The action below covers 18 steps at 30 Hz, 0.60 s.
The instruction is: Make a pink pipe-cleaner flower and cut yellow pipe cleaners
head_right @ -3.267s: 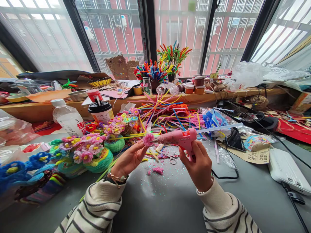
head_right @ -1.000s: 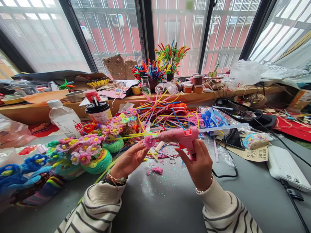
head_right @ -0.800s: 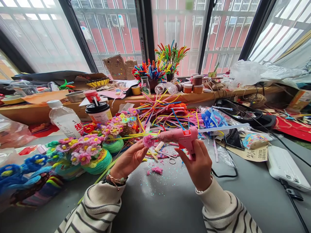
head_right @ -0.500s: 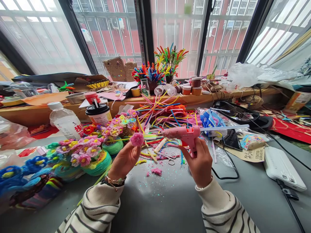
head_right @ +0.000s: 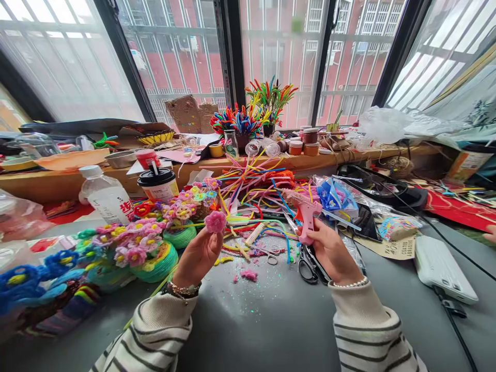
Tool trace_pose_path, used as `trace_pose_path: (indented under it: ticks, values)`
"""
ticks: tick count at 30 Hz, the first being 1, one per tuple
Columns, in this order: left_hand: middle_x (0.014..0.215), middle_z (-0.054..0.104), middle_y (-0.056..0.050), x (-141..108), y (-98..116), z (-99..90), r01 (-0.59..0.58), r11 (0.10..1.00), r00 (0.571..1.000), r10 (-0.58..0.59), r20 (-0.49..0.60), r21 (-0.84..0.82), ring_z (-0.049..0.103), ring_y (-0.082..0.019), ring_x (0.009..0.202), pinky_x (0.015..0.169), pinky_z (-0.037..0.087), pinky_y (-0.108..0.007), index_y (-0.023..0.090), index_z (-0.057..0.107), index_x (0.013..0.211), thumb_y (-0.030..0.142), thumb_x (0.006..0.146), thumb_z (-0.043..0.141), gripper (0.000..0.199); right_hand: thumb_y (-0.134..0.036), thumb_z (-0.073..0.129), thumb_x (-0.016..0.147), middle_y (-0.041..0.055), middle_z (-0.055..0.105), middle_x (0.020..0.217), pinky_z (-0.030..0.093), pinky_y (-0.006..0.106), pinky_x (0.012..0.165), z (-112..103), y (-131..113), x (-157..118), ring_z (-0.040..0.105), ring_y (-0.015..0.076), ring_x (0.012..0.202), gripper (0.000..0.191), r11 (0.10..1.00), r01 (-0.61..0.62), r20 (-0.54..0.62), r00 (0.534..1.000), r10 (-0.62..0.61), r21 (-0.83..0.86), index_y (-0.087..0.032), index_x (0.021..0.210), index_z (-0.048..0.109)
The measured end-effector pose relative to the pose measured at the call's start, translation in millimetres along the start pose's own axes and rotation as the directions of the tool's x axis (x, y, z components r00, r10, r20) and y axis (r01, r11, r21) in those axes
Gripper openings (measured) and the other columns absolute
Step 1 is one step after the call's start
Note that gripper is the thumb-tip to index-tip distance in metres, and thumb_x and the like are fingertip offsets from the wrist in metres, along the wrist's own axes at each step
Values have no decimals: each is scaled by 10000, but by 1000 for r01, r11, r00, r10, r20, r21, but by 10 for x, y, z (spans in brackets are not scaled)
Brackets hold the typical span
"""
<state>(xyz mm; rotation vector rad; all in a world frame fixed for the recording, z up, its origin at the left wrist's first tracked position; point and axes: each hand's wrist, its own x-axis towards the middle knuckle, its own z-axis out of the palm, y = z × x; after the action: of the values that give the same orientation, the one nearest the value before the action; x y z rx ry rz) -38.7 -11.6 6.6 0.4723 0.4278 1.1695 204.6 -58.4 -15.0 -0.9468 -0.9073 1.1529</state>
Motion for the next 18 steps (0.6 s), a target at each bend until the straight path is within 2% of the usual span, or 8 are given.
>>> trace_pose_path:
  ticks: [4,9,13,16,18]
  values:
    - [780,641,-4,2,7,-2,-7,1000,1000,7,16,15,603,-53,688,618,465,-107,134,594,801,31,769,385,235,-173,575,665,-3,607,838,459,160,733,-24,-52,-25,557,98,819,288,995,16,-34,999,-13,98,-208,951,561]
    - [775,643,-1,6,12,4,-23,1000,1000,23,-7,14,605,-53,676,607,475,-110,135,596,765,23,766,386,237,-125,580,621,-4,602,922,469,137,744,-155,-112,-21,555,93,884,371,976,104,-177,982,-70,190,-224,978,552]
    - [779,645,-1,10,7,5,-17,1000,1000,17,-9,20,608,-54,671,597,479,-110,135,595,771,22,766,387,236,-134,583,605,-6,613,914,486,126,715,-290,-139,-39,564,97,882,371,985,119,-266,960,-83,123,-227,964,561]
    - [790,643,0,10,3,6,-13,1000,1000,13,10,27,608,-52,672,599,480,-107,138,593,792,24,767,385,238,-172,596,598,1,627,883,506,126,645,-411,-96,-30,584,104,828,312,999,40,-350,936,-26,32,-220,906,583]
    - [792,642,-1,11,3,5,-16,999,1000,16,1,28,609,-54,673,601,482,-109,137,590,788,27,767,387,232,-217,610,585,11,636,840,519,150,585,-502,-34,-3,598,122,777,265,998,-23,-434,901,-7,-66,-209,849,594]
